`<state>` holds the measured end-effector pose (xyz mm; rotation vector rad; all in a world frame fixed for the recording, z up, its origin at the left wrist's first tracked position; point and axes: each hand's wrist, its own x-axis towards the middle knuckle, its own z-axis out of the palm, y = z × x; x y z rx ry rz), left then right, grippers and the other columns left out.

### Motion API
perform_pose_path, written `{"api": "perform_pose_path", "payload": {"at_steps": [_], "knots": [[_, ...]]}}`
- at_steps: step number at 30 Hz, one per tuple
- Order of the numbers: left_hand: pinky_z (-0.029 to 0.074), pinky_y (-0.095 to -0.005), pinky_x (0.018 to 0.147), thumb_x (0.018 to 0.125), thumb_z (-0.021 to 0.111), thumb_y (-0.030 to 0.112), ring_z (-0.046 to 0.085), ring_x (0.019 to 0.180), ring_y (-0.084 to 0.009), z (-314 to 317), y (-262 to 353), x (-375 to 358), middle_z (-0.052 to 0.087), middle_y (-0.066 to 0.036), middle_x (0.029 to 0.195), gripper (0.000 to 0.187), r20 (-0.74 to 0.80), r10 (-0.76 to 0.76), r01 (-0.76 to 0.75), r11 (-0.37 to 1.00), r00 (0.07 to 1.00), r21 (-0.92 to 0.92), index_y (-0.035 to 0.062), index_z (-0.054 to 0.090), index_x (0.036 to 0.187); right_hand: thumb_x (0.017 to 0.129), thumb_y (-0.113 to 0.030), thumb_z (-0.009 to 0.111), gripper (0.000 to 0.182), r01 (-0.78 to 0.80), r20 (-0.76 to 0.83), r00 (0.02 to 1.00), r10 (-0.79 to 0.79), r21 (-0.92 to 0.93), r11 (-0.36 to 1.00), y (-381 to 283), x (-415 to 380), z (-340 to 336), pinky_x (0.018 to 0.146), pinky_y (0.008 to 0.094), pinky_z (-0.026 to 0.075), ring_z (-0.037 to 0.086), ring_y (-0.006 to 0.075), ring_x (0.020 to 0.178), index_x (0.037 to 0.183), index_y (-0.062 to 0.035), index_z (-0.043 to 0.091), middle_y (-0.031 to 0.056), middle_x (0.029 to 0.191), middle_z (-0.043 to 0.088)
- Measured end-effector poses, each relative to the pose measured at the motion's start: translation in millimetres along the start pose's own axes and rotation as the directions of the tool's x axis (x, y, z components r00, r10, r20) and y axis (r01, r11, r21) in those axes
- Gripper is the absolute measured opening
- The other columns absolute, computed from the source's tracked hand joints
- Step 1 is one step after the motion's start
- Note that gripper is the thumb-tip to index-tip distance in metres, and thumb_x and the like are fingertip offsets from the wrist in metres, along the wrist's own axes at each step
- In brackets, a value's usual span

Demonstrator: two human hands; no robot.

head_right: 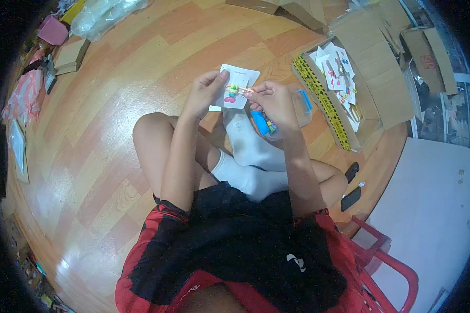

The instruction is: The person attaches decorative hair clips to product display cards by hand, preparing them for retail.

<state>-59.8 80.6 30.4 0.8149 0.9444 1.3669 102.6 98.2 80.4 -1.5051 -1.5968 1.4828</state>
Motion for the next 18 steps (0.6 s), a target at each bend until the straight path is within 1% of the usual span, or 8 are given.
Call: {"api": "perform_pose_path", "payload": {"at_steps": [6, 10, 11, 12, 14, 16, 17, 18], "knots": [[0.038, -0.0187, 0.049, 0.081, 0.052, 0.025, 0.047, 0.056, -0.0036, 2.1, -0.2, -1.6, 0.054, 0.001, 0.065, 0.026, 0.012, -0.065, 0.066, 0.996, 0.998, -0.061, -0.0001, 0.058, 0.078, 0.07, -0.013, 0.064, 0.023, 0.052, -0.041, 0.997, -0.058, -0.138, 0.989, 3.2, -3.8, -1.2, 0.046, 0.0171, 0.042, 0.053, 0.0078, 0.055, 0.081, 0.0036, 0.054, 0.0058, 0.067, 0.057], [0.039, -0.0194, 0.051, 0.081, 0.051, 0.027, 0.048, 0.061, -0.0041, 3.7, 0.0, -5.5, 0.055, 0.001, 0.067, 0.027, 0.016, -0.083, 0.083, 0.997, 0.996, -0.008, 0.0, 0.058, 0.081, 0.072, -0.017, 0.063, 0.023, 0.075, 0.045, 0.996, -0.078, 0.065, 0.995, 3.1, -13.0, -0.5, 0.046, 0.0181, 0.042, 0.054, 0.0087, 0.057, 0.079, 0.0034, 0.054, 0.0067, 0.07, 0.058], [0.039, -0.02, 0.052, 0.081, 0.05, 0.028, 0.048, 0.062, -0.0047, 4.4, 2.2, -6.4, 0.055, 0.001, 0.068, 0.029, 0.0, -0.096, 0.095, 0.989, 0.995, 0.113, 0.0004, 0.058, 0.082, 0.072, -0.018, 0.062, 0.023, 0.055, 0.098, 0.993, -0.071, 0.152, 0.987, 1.6, -18.3, -2.7, 0.046, 0.0186, 0.043, 0.054, 0.0093, 0.057, 0.079, 0.0033, 0.055, 0.0072, 0.07, 0.058], [0.04, -0.0206, 0.053, 0.081, 0.05, 0.03, 0.049, 0.063, -0.0053, 5.2, 3.8, -6.0, 0.055, 0.001, 0.069, 0.03, -0.017, -0.103, 0.104, 0.967, 0.995, 0.233, 0.0008, 0.058, 0.083, 0.072, -0.018, 0.062, 0.023, 0.054, 0.07, 0.995, -0.065, 0.148, 0.988, 7.3, -20.3, -9.2, 0.046, 0.0186, 0.043, 0.054, 0.0093, 0.057, 0.079, 0.0033, 0.055, 0.0072, 0.07, 0.058], [0.043, -0.0232, 0.054, 0.083, 0.041, 0.04, 0.053, 0.066, -0.0116, 6.6, 2.6, -4.0, 0.056, -0.004, 0.077, 0.042, -0.061, -0.165, 0.171, 0.98, 0.984, 0.104, 0.0015, 0.056, 0.086, 0.074, -0.018, 0.06, 0.023, -0.07, 0.078, 0.996, 0.052, 0.256, 0.964, 26.3, -15.1, -22.9, 0.048, 0.0211, 0.045, 0.055, 0.0107, 0.058, 0.08, 0.0033, 0.055, 0.0078, 0.069, 0.057], [0.044, -0.0244, 0.054, 0.083, 0.038, 0.042, 0.055, 0.068, -0.0136, 0.1, 3.5, -0.5, 0.057, -0.007, 0.08, 0.044, -0.153, -0.218, 0.223, 0.975, 0.964, 0.015, 0.0005, 0.054, 0.088, 0.074, -0.017, 0.059, 0.025, -0.098, 0.007, 0.995, 0.099, 0.263, 0.96, 30.6, -15.5, -48.4, 0.051, 0.0243, 0.046, 0.055, 0.0128, 0.06, 0.085, 0.0037, 0.053, 0.0083, 0.073, 0.057], [0.044, -0.0244, 0.054, 0.083, 0.038, 0.042, 0.055, 0.068, -0.0136, -3.3, 4.5, 0.0, 0.057, -0.007, 0.08, 0.044, -0.142, -0.216, 0.221, 0.975, 0.966, 0.019, 0.0005, 0.054, 0.088, 0.075, -0.018, 0.057, 0.026, 0.016, -0.111, 0.993, 0.039, 0.453, 0.892, 28.8, -18.7, -62.5, 0.052, 0.0249, 0.046, 0.055, 0.0135, 0.06, 0.087, 0.0041, 0.052, 0.0088, 0.076, 0.057], [0.044, -0.0245, 0.054, 0.084, 0.037, 0.042, 0.056, 0.068, -0.0138, -6.3, 5.9, -0.8, 0.057, -0.007, 0.08, 0.045, -0.211, -0.218, 0.228, 0.973, 0.953, 0.025, 0.0001, 0.052, 0.088, 0.077, -0.019, 0.056, 0.027, 0.146, -0.236, 0.972, 0.002, 0.608, 0.78, 27.9, -21.4, -77.6, 0.053, 0.0255, 0.047, 0.056, 0.0142, 0.061, 0.089, 0.0045, 0.051, 0.0094, 0.078, 0.057]]}}
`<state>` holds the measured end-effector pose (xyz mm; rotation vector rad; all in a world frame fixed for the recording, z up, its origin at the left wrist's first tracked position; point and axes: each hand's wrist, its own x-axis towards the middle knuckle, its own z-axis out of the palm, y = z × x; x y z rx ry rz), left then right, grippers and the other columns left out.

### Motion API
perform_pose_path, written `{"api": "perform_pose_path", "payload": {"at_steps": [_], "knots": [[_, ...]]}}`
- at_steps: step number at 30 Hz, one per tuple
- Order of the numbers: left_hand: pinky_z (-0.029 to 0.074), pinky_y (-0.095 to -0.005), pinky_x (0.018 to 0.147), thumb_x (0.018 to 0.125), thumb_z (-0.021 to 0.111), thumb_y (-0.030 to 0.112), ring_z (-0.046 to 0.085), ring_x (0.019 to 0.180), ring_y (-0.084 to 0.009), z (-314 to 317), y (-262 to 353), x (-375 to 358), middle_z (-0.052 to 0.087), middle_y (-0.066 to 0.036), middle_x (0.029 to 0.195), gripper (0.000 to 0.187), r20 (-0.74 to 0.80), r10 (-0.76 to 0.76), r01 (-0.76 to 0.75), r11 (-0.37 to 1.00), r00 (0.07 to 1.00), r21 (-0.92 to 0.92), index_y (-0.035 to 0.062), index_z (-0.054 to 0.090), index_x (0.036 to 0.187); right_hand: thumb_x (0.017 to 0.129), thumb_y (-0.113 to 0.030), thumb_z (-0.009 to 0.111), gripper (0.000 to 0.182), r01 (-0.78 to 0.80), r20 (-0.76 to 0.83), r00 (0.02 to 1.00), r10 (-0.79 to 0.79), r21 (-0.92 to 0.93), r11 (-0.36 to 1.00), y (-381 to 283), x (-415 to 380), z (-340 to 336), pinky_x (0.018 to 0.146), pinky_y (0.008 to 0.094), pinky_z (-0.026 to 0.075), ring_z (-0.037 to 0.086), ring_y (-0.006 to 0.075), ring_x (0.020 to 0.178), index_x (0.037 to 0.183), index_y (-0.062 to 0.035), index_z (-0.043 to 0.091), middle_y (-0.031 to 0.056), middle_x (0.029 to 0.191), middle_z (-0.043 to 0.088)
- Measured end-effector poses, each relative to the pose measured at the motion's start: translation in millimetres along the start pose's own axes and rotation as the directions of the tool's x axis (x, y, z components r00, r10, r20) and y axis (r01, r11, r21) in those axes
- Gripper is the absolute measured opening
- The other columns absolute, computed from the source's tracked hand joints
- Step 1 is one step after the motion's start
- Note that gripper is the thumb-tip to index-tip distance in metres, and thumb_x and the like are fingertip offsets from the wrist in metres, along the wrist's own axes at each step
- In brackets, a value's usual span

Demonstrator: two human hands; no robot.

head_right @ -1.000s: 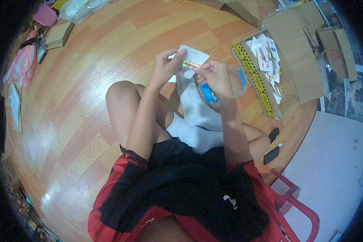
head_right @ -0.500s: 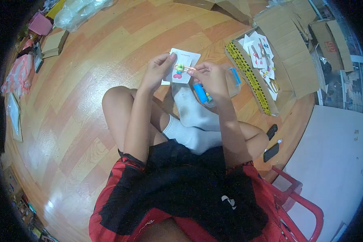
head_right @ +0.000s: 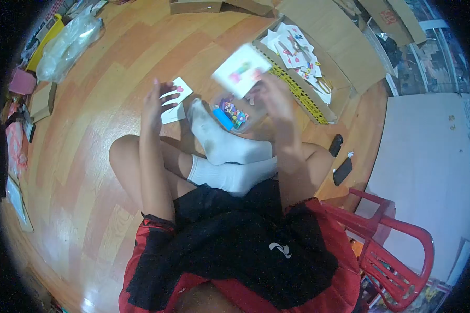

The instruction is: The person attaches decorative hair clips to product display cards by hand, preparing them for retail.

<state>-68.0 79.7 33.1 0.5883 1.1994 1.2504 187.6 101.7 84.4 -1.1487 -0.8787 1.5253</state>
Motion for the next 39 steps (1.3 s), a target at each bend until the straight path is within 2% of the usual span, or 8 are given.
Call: {"api": "perform_pose_path", "payload": {"at_steps": [2, 6, 9, 12, 15, 18, 24, 39], "knots": [[0.044, -0.0246, 0.055, 0.084, 0.037, 0.042, 0.056, 0.069, -0.014, -3.0, 1.5, 1.9, 0.058, -0.008, 0.08, 0.045, -0.067, -0.002, 0.002, 1.0, 0.998, 0.008, -0.0003, 0.051, 0.088, 0.08, -0.022, 0.052, 0.031, 0.169, -0.124, 0.982, -0.144, 0.226, 0.959, -20.6, 22.5, -31.5, 0.055, 0.0265, 0.047, 0.056, 0.0161, 0.064, 0.093, 0.0054, 0.049, 0.0104, 0.081, 0.057], [0.044, -0.0241, 0.055, 0.084, 0.037, 0.041, 0.056, 0.068, -0.0136, -1.5, -1.0, 1.7, 0.058, -0.008, 0.078, 0.044, -0.087, 0.023, -0.022, 1.0, 0.996, 0.011, -0.0003, 0.052, 0.088, 0.081, -0.027, 0.049, 0.035, 0.028, -0.229, 0.973, 0.015, 0.183, 0.983, -35.4, 50.9, -86.6, 0.056, 0.0274, 0.048, 0.056, 0.0172, 0.069, 0.093, 0.0053, 0.048, 0.0107, 0.081, 0.056], [0.044, -0.0256, 0.057, 0.083, 0.043, 0.035, 0.056, 0.069, -0.0149, -8.0, -14.5, 13.7, 0.058, -0.009, 0.078, 0.038, -0.116, 0.064, -0.05, 0.992, 0.991, 0.119, -0.0014, 0.053, 0.088, 0.08, -0.035, 0.05, 0.042, -0.214, -0.231, 0.959, 0.164, -0.21, 0.954, -14.3, 28.1, -86.4, 0.056, 0.0273, 0.047, 0.056, 0.0171, 0.065, 0.095, 0.0035, 0.048, 0.0114, 0.079, 0.057], [0.045, -0.0305, 0.061, 0.077, 0.053, 0.03, 0.057, 0.071, -0.0204, -29.2, -40.1, 32.8, 0.058, -0.013, 0.08, 0.034, -0.171, 0.253, -0.128, 0.84, 0.952, 0.527, -0.0024, 0.055, 0.088, 0.079, -0.035, 0.051, 0.04, -0.272, -0.241, 0.948, 0.207, -0.281, 0.92, 20.5, -6.3, -90.7, 0.054, 0.0256, 0.046, 0.055, 0.0153, 0.06, 0.091, 0.0033, 0.051, 0.0098, 0.074, 0.057], [0.044, -0.0367, 0.069, 0.063, 0.066, 0.031, 0.055, 0.081, -0.0305, -36.8, -49.2, 33.7, 0.057, -0.019, 0.085, 0.043, -0.261, 0.328, 0.062, 0.511, 0.908, 0.857, -0.0006, 0.055, 0.09, 0.078, -0.034, 0.052, 0.036, -0.109, -0.179, 0.983, 0.046, -0.362, 0.926, 53.3, -34.7, -88.8, 0.051, 0.0215, 0.042, 0.053, 0.0114, 0.056, 0.084, 0.0017, 0.054, 0.007, 0.069, 0.057], [0.042, -0.0384, 0.074, 0.06, 0.068, 0.033, 0.048, 0.096, -0.0309, -23.7, -49.1, 29.8, 0.049, -0.02, 0.105, 0.056, -0.313, 0.243, 0.242, 0.284, 0.918, 0.928, 0.0019, 0.048, 0.102, 0.078, -0.032, 0.053, 0.032, -0.147, -0.334, 0.942, 0.019, -0.362, 0.92, 76.2, -50.6, -84.7, 0.049, 0.0196, 0.039, 0.051, 0.009, 0.053, 0.08, -0.0002, 0.057, 0.0052, 0.066, 0.056], [0.031, -0.0495, 0.085, 0.058, 0.069, 0.035, 0.03, 0.114, -0.0303, -21.1, -78.5, 32.2, 0.029, -0.015, 0.125, 0.075, -0.157, 0.329, 0.143, 0.066, 0.931, 0.987, 0.0074, 0.033, 0.118, 0.079, -0.03, 0.051, 0.029, -0.128, -0.348, 0.937, -0.027, -0.414, 0.901, 92.0, -45.9, -90.0, 0.046, 0.0202, 0.038, 0.05, 0.008, 0.054, 0.082, -0.0015, 0.057, 0.0039, 0.065, 0.056], [0.039, -0.041, 0.073, 0.056, 0.071, 0.03, 0.047, 0.091, -0.0329, -21.8, -86.1, 24.4, 0.049, -0.019, 0.096, 0.063, -0.031, 0.467, 0.079, -0.083, 0.884, 0.993, 0.0053, 0.044, 0.107, 0.079, -0.036, 0.05, 0.035, -0.139, -0.278, 0.959, 0.059, -0.28, 0.95, 101.3, -34.6, -102.7, 0.043, 0.0189, 0.037, 0.051, 0.0093, 0.051, 0.084, -0.002, 0.058, 0.0044, 0.067, 0.056]]}}
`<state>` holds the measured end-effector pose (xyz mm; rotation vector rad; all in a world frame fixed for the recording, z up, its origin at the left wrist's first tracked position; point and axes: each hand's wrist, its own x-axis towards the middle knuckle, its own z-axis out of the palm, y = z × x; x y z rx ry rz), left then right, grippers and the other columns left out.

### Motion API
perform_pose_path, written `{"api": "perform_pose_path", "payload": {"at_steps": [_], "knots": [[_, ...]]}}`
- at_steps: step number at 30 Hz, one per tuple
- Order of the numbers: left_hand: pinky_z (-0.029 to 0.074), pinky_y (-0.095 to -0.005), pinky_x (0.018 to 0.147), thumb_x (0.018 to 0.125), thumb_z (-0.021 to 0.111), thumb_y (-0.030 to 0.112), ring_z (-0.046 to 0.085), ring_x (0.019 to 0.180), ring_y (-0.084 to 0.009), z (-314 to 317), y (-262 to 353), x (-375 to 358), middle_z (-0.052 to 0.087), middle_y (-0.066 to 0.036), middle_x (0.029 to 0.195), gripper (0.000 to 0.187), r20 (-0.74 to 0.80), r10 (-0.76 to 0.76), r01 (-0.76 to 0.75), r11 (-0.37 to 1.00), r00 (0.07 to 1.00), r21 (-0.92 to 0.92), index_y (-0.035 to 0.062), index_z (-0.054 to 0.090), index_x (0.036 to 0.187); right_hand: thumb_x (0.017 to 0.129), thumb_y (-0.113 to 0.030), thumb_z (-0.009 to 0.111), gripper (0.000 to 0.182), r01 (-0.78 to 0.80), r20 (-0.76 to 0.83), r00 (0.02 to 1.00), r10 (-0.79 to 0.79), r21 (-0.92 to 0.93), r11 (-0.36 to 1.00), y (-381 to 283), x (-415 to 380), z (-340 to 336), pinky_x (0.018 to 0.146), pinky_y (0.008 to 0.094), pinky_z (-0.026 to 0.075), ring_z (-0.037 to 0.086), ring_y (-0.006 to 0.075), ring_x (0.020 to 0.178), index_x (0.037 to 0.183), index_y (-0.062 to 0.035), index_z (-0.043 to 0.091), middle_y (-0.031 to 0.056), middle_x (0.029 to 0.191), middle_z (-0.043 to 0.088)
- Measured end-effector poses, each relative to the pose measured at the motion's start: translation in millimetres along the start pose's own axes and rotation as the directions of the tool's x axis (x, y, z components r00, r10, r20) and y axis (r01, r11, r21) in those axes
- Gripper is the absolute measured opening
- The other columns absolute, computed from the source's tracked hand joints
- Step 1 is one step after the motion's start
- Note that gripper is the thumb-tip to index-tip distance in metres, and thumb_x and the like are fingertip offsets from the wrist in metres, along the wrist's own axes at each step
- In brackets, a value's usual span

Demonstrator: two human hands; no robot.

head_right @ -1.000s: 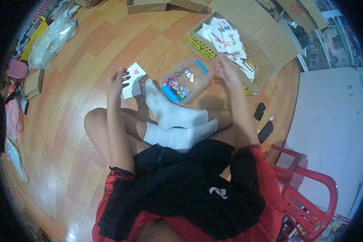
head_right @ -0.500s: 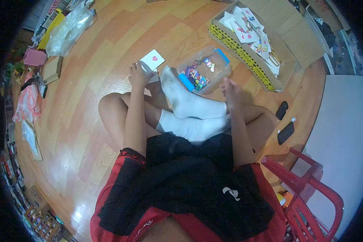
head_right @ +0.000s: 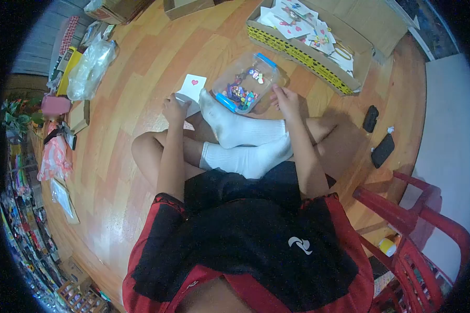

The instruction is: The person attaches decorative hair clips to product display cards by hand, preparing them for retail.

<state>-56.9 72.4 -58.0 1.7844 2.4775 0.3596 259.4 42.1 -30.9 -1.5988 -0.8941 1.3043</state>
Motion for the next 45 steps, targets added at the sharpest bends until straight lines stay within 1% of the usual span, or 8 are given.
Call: {"api": "perform_pose_path", "payload": {"at_steps": [12, 14, 17, 30, 33, 35, 38, 45], "knots": [[0.041, -0.0385, 0.072, 0.054, 0.071, 0.033, 0.047, 0.088, -0.0324, 10.2, -5.8, -0.1, 0.05, -0.016, 0.091, 0.048, 0.005, 0.141, -0.141, 0.99, 0.99, -0.025, 0.0063, 0.056, 0.091, 0.08, -0.034, 0.049, 0.032, 0.215, -0.184, 0.955, -0.232, -0.108, 0.971, -6.9, -9.4, 4.0, 0.047, 0.0234, 0.04, 0.053, 0.0132, 0.052, 0.083, -0.0028, 0.057, 0.0068, 0.065, 0.056], [0.04, -0.0388, 0.072, 0.056, 0.07, 0.033, 0.047, 0.089, -0.0325, 4.4, 3.3, 2.1, 0.049, -0.017, 0.092, 0.045, 0.015, 0.074, -0.072, 0.993, 0.997, -0.098, 0.0055, 0.056, 0.088, 0.077, -0.03, 0.053, 0.025, 0.238, -0.223, 0.859, -0.461, -0.624, 0.744, -35.1, -30.4, 11.9, 0.051, 0.0267, 0.042, 0.055, 0.0189, 0.056, 0.078, -0.0055, 0.058, 0.0086, 0.065, 0.057], [0.04, -0.0384, 0.073, 0.059, 0.068, 0.033, 0.047, 0.088, -0.0316, 3.5, 4.1, 8.7, 0.05, -0.017, 0.091, 0.039, 0.036, -0.002, 0.011, 0.974, 0.999, -0.226, 0.0039, 0.057, 0.083, 0.073, -0.027, 0.056, 0.019, 0.534, 0.078, 0.723, -0.686, -0.693, 0.484, -54.6, -35.4, 28.8, 0.055, 0.0301, 0.043, 0.056, 0.0228, 0.063, 0.073, -0.008, 0.059, 0.0083, 0.068, 0.058], [0.045, -0.0367, 0.064, 0.067, 0.061, 0.028, 0.058, 0.074, -0.0295, -13.4, 2.0, 16.1, 0.06, -0.015, 0.077, 0.027, 0.239, -0.072, 0.157, 0.92, 0.968, -0.359, 0.005, 0.058, 0.082, 0.056, -0.016, 0.067, 0.022, 0.557, 0.563, 0.822, -0.085, -0.826, -0.085, -52.7, 19.7, 70.9, 0.06, 0.0346, 0.044, 0.057, 0.028, 0.065, 0.072, -0.0038, 0.059, 0.0156, 0.075, 0.058], [0.044, -0.0351, 0.066, 0.067, 0.061, 0.026, 0.058, 0.074, -0.0287, -17.5, 2.9, 19.8, 0.059, -0.019, 0.078, 0.03, 0.201, -0.092, 0.169, 0.897, 0.975, -0.409, 0.0013, 0.058, 0.083, 0.062, -0.012, 0.064, 0.018, 0.571, 0.572, 0.82, 0.007, -0.819, 0.062, -51.2, 26.9, 63.9, 0.057, 0.0322, 0.043, 0.058, 0.0244, 0.063, 0.073, -0.0015, 0.055, 0.0145, 0.068, 0.058], [0.045, -0.0337, 0.063, 0.069, 0.059, 0.024, 0.059, 0.071, -0.0273, -29.9, 4.6, 23.5, 0.059, -0.019, 0.077, 0.028, 0.165, -0.094, 0.168, 0.837, 0.982, -0.521, 0.0014, 0.057, 0.086, 0.065, -0.012, 0.065, 0.018, 0.464, 0.538, 0.828, -0.159, -0.496, 0.734, -46.1, 34.4, 59.6, 0.052, 0.0249, 0.042, 0.054, 0.015, 0.056, 0.074, -0.0022, 0.053, 0.0067, 0.067, 0.056], [0.046, -0.0306, 0.054, 0.074, 0.055, 0.017, 0.06, 0.063, -0.0237, -32.0, 5.8, 27.0, 0.059, -0.017, 0.074, 0.02, 0.195, -0.064, 0.195, 0.587, 0.979, -0.786, 0.003, 0.056, 0.089, 0.072, -0.013, 0.061, 0.016, 0.242, 0.37, 0.912, -0.177, -0.137, 0.961, -74.5, 23.2, 63.6, 0.052, 0.0201, 0.04, 0.049, 0.0075, 0.058, 0.081, -0.0024, 0.053, 0.0005, 0.069, 0.052], [0.046, -0.0244, 0.041, 0.078, 0.046, 0.001, 0.058, 0.052, -0.0167, -57.1, 31.7, 11.5, 0.057, -0.012, 0.067, 0.035, 0.212, 0.218, 0.187, 0.128, 0.953, -0.974, 0.0071, 0.039, 0.112, 0.078, -0.017, 0.054, 0.017, 0.345, 0.384, 0.863, -0.327, 0.022, 0.938, -115.5, -16.0, 114.8, 0.056, 0.0201, 0.042, 0.051, 0.0076, 0.066, 0.086, -0.0021, 0.051, 0.0022, 0.072, 0.054]]}}
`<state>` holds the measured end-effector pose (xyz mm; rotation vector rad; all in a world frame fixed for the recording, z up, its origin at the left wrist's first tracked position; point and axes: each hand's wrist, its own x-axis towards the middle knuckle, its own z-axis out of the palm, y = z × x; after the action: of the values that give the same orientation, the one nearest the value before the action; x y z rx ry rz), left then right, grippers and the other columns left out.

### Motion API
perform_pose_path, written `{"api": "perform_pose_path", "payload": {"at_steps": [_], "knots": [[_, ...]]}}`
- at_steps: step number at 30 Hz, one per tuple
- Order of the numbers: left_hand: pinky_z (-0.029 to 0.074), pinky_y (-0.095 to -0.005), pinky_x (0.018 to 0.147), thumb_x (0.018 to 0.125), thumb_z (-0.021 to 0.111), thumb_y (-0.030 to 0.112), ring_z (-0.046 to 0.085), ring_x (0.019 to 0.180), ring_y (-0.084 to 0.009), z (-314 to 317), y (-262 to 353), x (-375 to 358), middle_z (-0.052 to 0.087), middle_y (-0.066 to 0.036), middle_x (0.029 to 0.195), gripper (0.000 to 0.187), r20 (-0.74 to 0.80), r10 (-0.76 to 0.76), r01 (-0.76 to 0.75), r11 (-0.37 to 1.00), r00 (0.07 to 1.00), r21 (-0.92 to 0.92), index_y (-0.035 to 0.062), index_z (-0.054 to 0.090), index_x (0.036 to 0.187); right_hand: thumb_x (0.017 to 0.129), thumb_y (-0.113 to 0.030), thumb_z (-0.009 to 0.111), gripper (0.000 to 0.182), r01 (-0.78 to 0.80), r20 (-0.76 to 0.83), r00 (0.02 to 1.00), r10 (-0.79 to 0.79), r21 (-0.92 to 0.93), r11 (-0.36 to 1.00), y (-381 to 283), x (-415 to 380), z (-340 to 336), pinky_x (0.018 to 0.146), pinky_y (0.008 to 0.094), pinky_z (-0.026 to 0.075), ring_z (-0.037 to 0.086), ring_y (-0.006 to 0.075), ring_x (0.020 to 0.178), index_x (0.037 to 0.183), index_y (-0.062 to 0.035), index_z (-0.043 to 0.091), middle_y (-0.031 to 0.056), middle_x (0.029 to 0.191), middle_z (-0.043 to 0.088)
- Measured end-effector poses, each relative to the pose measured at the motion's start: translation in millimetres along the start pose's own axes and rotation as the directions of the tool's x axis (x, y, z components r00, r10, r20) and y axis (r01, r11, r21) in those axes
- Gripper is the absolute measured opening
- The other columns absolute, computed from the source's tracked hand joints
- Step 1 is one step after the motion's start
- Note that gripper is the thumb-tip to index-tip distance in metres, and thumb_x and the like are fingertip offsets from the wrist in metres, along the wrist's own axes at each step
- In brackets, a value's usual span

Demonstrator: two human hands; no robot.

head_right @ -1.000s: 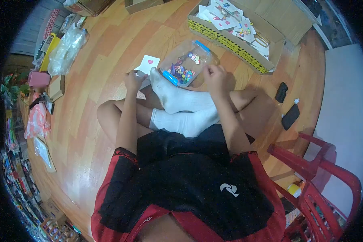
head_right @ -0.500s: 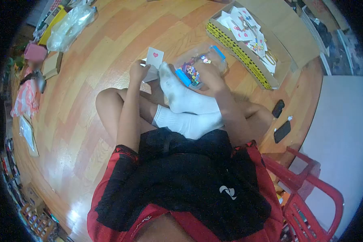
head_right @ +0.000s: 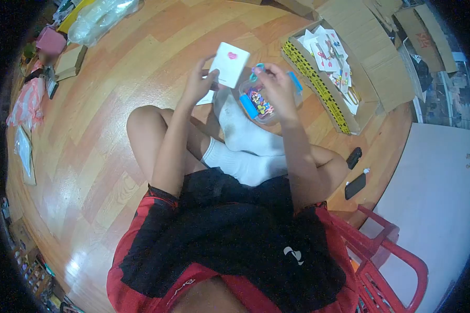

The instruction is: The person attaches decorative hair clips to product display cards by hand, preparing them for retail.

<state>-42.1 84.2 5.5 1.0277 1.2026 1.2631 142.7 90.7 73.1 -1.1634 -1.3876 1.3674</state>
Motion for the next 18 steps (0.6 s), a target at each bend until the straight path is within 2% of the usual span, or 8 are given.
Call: {"api": "perform_pose_path", "payload": {"at_steps": [2, 3, 7, 10, 12, 14, 16, 18], "knots": [[0.047, -0.0246, 0.043, 0.079, 0.045, 0.002, 0.059, 0.055, -0.016, 1.1, 7.5, -4.7, 0.056, -0.011, 0.067, 0.039, 0.074, -0.033, 0.031, 0.999, 0.997, 0.016, 0.0101, 0.037, 0.116, 0.081, -0.02, 0.051, 0.02, 0.028, -0.015, 0.999, -0.029, -0.036, 0.999, 6.7, 1.3, 11.8, 0.058, 0.0212, 0.044, 0.052, 0.0084, 0.067, 0.09, -0.0018, 0.051, 0.0039, 0.074, 0.054], [0.047, -0.0239, 0.045, 0.079, 0.045, 0.002, 0.059, 0.057, -0.0159, 1.0, 7.3, -5.6, 0.056, -0.012, 0.071, 0.04, 0.12, -0.012, 0.007, 0.999, 0.993, 0.038, 0.0102, 0.035, 0.117, 0.082, -0.022, 0.048, 0.023, 0.03, -0.064, 0.998, -0.02, 0.164, 0.986, 5.7, 0.3, 22.3, 0.057, 0.0208, 0.043, 0.053, 0.0082, 0.067, 0.094, -0.0026, 0.05, 0.0042, 0.074, 0.055], [0.048, -0.0231, 0.05, 0.081, 0.043, 0.004, 0.059, 0.062, -0.0159, -0.3, 1.5, -3.7, 0.055, -0.009, 0.076, 0.028, 0.167, -0.022, 0.023, 1.0, 0.986, -0.004, 0.0049, 0.045, 0.109, 0.084, -0.024, 0.046, 0.026, -0.005, -0.059, 0.998, 0.035, 0.441, 0.897, -9.4, -7.1, 26.3, 0.055, 0.0193, 0.041, 0.052, 0.008, 0.064, 0.1, -0.004, 0.048, 0.0037, 0.074, 0.054], [0.049, -0.0235, 0.054, 0.083, 0.041, 0.008, 0.059, 0.066, -0.0155, -1.4, 3.4, -3.1, 0.056, -0.008, 0.079, 0.022, 0.215, -0.024, 0.025, 1.0, 0.976, -0.002, 0.002, 0.051, 0.102, 0.083, -0.02, 0.048, 0.026, -0.101, 0.103, 0.992, 0.079, 0.232, 0.968, -14.2, -7.8, 20.1, 0.053, 0.018, 0.039, 0.05, 0.0071, 0.06, 0.104, -0.0047, 0.044, 0.0036, 0.073, 0.053], [0.049, -0.0238, 0.056, 0.084, 0.04, 0.01, 0.059, 0.068, -0.0153, 0.9, 8.4, -4.6, 0.057, -0.007, 0.081, 0.022, 0.246, -0.031, 0.032, 0.999, 0.969, 0.001, 0.0008, 0.054, 0.098, 0.08, -0.013, 0.052, 0.032, -0.005, 0.099, 0.995, 0.021, -0.162, 0.987, -17.0, -12.6, 26.8, 0.052, 0.0175, 0.038, 0.048, 0.0059, 0.058, 0.108, -0.0041, 0.04, 0.0032, 0.071, 0.052], [0.049, -0.0238, 0.059, 0.085, 0.041, 0.015, 0.058, 0.068, -0.0145, 5.4, 13.8, -7.7, 0.057, -0.008, 0.083, 0.023, 0.295, -0.07, 0.115, 0.983, 0.953, -0.14, 0.0011, 0.053, 0.098, 0.077, -0.012, 0.054, 0.034, 0.04, 0.099, 0.995, -0.025, -0.148, 0.988, -3.4, -11.5, 27.2, 0.052, 0.0171, 0.037, 0.048, 0.0054, 0.057, 0.107, -0.0037, 0.04, 0.0034, 0.07, 0.053], [0.049, -0.0233, 0.059, 0.084, 0.043, 0.018, 0.058, 0.067, -0.0145, 8.6, 15.0, -9.8, 0.057, -0.008, 0.082, 0.024, 0.325, -0.061, 0.107, 0.986, 0.944, -0.125, -0.0001, 0.054, 0.097, 0.075, -0.01, 0.056, 0.035, 0.086, 0.101, 0.992, -0.073, -0.128, 0.988, -3.1, -11.6, 29.7, 0.052, 0.0166, 0.036, 0.048, 0.0049, 0.057, 0.106, -0.0033, 0.04, 0.0036, 0.069, 0.053], [0.049, -0.0229, 0.059, 0.084, 0.045, 0.02, 0.058, 0.067, -0.0145, 7.9, 16.8, -11.4, 0.057, -0.008, 0.082, 0.026, 0.358, -0.055, 0.1, 0.989, 0.932, -0.108, -0.0012, 0.054, 0.096, 0.073, -0.013, 0.059, 0.035, 0.103, 0.144, 0.988, -0.051, -0.377, 0.921, -6.5, -13.0, 29.1, 0.047, 0.0169, 0.035, 0.047, 0.0042, 0.054, 0.101, -0.0017, 0.041, 0.0038, 0.066, 0.053]]}}
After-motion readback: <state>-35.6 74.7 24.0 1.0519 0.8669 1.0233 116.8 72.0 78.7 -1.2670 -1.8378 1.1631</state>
